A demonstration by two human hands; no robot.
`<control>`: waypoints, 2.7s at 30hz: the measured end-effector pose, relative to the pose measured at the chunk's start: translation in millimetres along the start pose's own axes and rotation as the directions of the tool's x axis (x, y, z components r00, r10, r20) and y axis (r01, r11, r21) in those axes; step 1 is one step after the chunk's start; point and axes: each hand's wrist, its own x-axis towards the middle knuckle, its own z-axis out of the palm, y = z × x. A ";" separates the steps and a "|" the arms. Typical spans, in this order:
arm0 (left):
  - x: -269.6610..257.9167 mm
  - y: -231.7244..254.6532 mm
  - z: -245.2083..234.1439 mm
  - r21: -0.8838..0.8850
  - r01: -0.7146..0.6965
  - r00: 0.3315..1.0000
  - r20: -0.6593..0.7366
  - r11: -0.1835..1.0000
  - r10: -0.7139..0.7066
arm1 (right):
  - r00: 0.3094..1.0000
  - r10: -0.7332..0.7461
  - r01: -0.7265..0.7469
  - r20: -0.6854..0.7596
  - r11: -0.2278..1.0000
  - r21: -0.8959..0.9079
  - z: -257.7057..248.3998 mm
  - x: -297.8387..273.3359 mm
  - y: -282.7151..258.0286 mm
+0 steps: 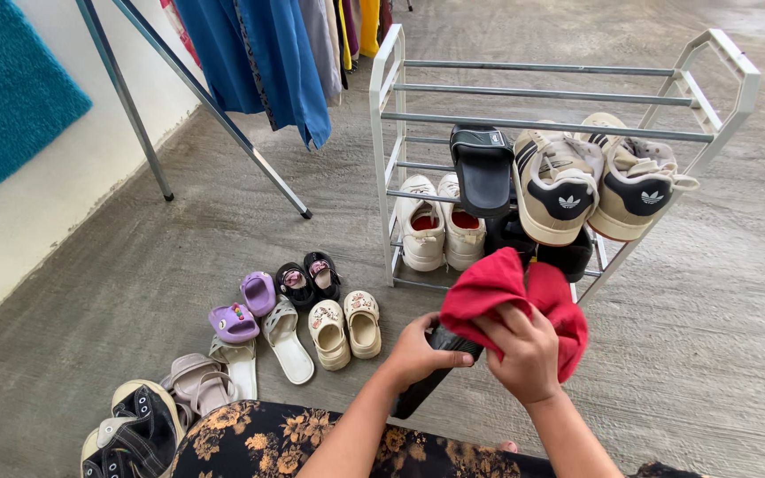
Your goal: The person cleans various shoes and sandals with a red cloth, handling them one by one near a shoe rack.
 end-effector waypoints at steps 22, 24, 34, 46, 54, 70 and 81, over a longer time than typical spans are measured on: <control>1.2 -19.2 -13.8 -0.760 0.061 0.922 0.292 0.648 0.256 | 0.709 0.643 -0.681 0.289 0.519 0.516 28.8 -12.0 15.7; 3.6 -16.2 -17.1 -0.814 0.046 0.961 0.193 0.579 0.196 | 0.644 0.625 -0.757 0.442 0.433 0.489 39.9 -23.8 5.7; 34.6 -43.4 -46.9 -0.829 -0.189 0.957 -0.275 0.526 -0.089 | 0.462 0.222 -0.765 0.859 0.590 0.259 57.7 -44.1 22.9; 36.3 -38.8 2.3 -0.513 -0.148 0.835 -0.523 0.846 -0.171 | 0.897 0.167 -0.243 0.409 0.960 0.142 43.0 -2.0 -42.2; 54.2 -65.0 -55.7 -0.759 -0.281 0.671 -0.593 0.587 -0.446 | 0.833 0.019 -0.130 0.553 0.978 0.161 52.3 -17.7 -52.9; 30.0 -29.5 -48.3 -0.856 -0.136 0.960 -0.238 0.499 -0.146 | 0.873 0.240 -0.400 0.425 0.851 0.340 25.6 -25.0 12.5; 11.7 -24.1 1.8 -0.742 0.011 1.000 0.022 0.671 0.007 | 0.882 0.256 -0.413 0.395 0.824 0.389 55.4 -41.5 -3.0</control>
